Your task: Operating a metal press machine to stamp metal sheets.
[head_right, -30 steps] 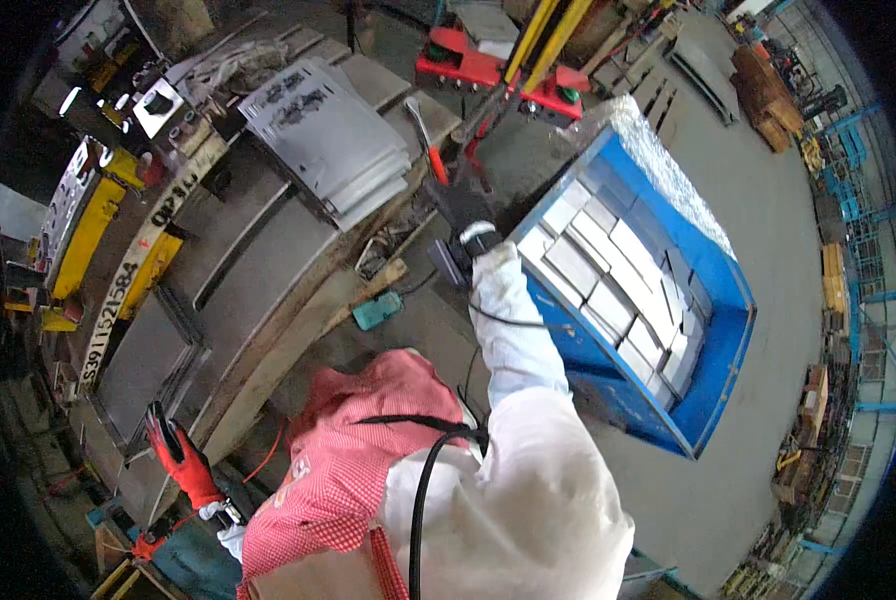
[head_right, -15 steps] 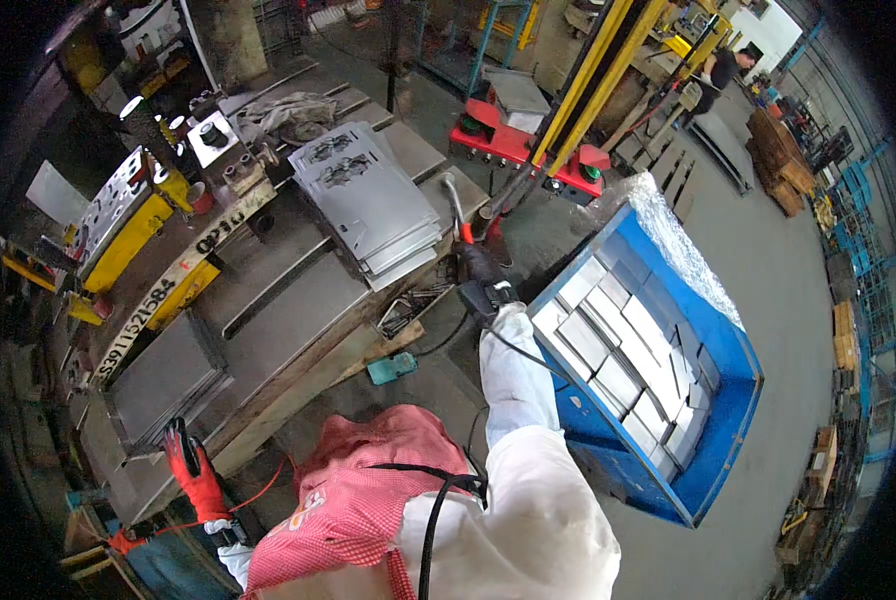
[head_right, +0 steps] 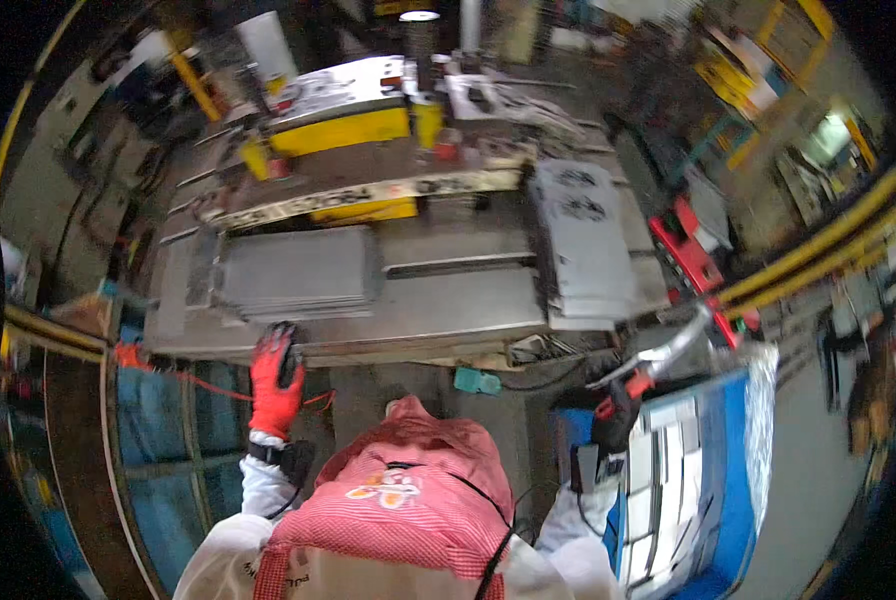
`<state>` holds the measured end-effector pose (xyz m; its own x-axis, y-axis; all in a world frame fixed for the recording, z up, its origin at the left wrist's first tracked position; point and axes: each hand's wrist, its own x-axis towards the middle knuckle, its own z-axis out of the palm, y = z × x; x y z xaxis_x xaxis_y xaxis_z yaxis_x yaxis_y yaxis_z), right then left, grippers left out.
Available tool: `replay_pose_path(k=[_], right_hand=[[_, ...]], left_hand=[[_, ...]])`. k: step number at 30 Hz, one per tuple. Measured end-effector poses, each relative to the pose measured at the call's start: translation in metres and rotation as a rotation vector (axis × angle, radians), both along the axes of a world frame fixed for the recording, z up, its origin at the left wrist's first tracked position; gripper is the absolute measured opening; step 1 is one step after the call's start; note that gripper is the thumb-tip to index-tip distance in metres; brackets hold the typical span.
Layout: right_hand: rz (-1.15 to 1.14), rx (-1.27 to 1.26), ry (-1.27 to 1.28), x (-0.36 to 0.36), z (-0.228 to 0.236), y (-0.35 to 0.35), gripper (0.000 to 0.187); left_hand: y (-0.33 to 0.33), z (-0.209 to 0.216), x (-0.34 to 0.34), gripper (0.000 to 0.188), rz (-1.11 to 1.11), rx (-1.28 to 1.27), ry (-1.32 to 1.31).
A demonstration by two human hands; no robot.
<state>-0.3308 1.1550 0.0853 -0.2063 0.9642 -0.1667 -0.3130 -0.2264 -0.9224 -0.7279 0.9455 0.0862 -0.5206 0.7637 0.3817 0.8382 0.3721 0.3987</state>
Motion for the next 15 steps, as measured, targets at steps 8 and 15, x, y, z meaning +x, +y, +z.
replay_pose_path(k=[8,15], right_hand=[[0.594,0.028,-0.145,-0.124,-0.004,-0.027,0.018],[0.868,0.057,-0.272,-0.198,0.014,-0.033,0.036]], left_hand=[[-0.004,-0.003,0.027,0.045,-0.012,-0.009,-0.044],[-0.044,-0.021,0.026,0.048,0.093,-0.031,-0.226]])
